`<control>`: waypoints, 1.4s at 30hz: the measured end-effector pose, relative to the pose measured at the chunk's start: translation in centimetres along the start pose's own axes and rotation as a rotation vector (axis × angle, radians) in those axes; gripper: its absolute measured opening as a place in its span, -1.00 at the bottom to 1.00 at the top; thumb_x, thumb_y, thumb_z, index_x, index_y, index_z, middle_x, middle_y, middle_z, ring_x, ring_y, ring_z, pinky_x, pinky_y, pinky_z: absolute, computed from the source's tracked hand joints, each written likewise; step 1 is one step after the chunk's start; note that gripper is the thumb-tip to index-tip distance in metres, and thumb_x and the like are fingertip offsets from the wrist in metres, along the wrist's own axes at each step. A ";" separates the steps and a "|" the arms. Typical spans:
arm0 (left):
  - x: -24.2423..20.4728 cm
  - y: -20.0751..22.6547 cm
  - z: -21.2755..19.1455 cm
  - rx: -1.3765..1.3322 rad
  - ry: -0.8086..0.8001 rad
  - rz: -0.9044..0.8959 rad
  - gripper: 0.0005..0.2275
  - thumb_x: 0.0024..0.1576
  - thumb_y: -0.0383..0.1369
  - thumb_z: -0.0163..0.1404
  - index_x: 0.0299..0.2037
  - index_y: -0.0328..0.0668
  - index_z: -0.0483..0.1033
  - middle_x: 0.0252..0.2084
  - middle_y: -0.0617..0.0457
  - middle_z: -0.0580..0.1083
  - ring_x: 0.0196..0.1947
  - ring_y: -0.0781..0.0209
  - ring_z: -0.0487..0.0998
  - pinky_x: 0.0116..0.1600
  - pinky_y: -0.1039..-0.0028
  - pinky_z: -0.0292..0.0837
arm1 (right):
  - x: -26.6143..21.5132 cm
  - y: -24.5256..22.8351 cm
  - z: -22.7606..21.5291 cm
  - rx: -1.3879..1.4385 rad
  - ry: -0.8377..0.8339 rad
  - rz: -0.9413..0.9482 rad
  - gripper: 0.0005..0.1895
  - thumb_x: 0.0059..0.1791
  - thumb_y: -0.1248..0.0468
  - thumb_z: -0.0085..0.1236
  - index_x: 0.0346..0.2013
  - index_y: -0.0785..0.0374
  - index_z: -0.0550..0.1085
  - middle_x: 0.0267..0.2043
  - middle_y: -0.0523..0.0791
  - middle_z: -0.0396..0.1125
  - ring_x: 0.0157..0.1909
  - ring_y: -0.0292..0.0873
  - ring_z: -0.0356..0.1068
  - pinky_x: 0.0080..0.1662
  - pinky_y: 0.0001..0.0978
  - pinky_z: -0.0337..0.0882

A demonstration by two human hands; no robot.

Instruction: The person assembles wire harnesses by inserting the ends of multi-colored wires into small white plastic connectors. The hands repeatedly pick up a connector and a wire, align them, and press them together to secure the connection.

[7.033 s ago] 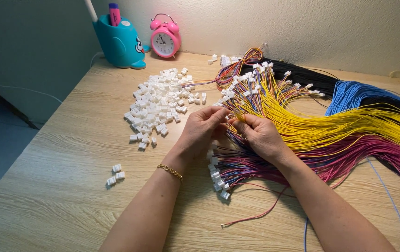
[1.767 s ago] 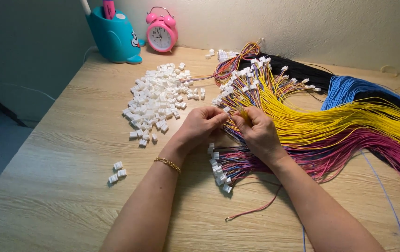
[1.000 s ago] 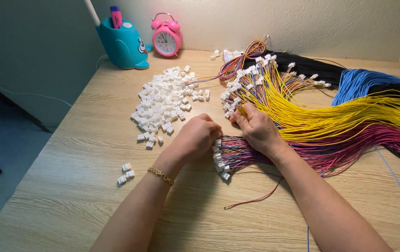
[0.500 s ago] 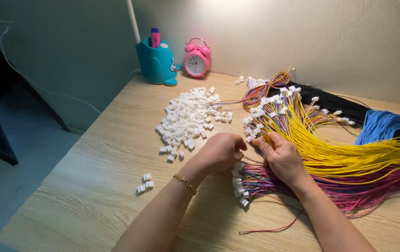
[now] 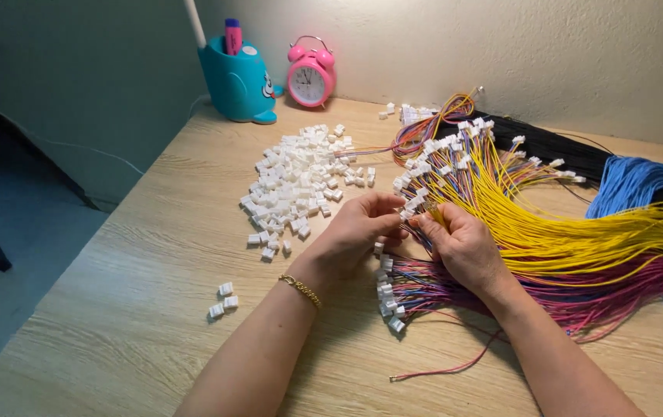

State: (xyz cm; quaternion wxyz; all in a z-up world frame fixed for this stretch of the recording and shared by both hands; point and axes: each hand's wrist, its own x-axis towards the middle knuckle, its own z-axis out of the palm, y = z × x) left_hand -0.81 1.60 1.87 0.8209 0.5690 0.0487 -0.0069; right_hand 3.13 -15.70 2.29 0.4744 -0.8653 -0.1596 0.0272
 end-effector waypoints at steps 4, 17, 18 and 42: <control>1.5 -2.2 -0.4 -0.097 0.024 0.001 -0.69 0.01 -0.63 0.03 -0.01 -0.42 0.45 -0.35 -0.13 0.42 -0.43 0.01 0.60 -0.33 0.29 0.62 | -0.7 -0.1 -0.2 0.047 0.002 0.000 -0.77 -0.02 0.10 0.09 -0.45 0.15 0.52 -0.79 -0.10 0.26 -0.58 -0.16 0.28 -0.36 -0.40 0.31; 1.4 -2.7 -0.4 -0.176 0.015 -0.018 -0.74 0.07 -0.63 -0.02 -0.02 -0.53 0.46 -0.26 -0.23 0.48 -0.34 0.00 0.62 -0.22 0.31 0.63 | 0.0 1.6 0.1 0.043 0.020 0.001 -0.77 -0.03 0.09 0.14 -0.49 0.13 0.52 -0.79 -0.11 0.25 -0.60 -0.20 0.24 -0.38 -0.42 0.27; 1.3 -2.6 -0.3 -0.186 0.014 -0.025 -0.74 0.08 -0.64 -0.04 -0.01 -0.55 0.45 -0.26 -0.21 0.47 -0.33 0.03 0.62 -0.21 0.34 0.63 | 0.2 1.9 0.1 0.032 0.026 -0.004 -0.78 -0.04 0.09 0.15 -0.49 0.12 0.52 -0.79 -0.11 0.25 -0.60 -0.20 0.25 -0.39 -0.41 0.28; 0.9 -1.8 -0.9 -0.230 -0.080 -0.126 -0.79 0.13 -0.60 -0.03 -0.02 -0.44 0.45 -0.23 -0.17 0.53 -0.25 0.02 0.63 -0.15 0.28 0.62 | -0.5 0.2 -0.1 0.068 0.047 -0.070 -0.81 -0.05 0.16 0.16 -0.50 0.16 0.52 -0.72 -0.07 0.27 -0.53 -0.24 0.23 -0.34 -0.39 0.31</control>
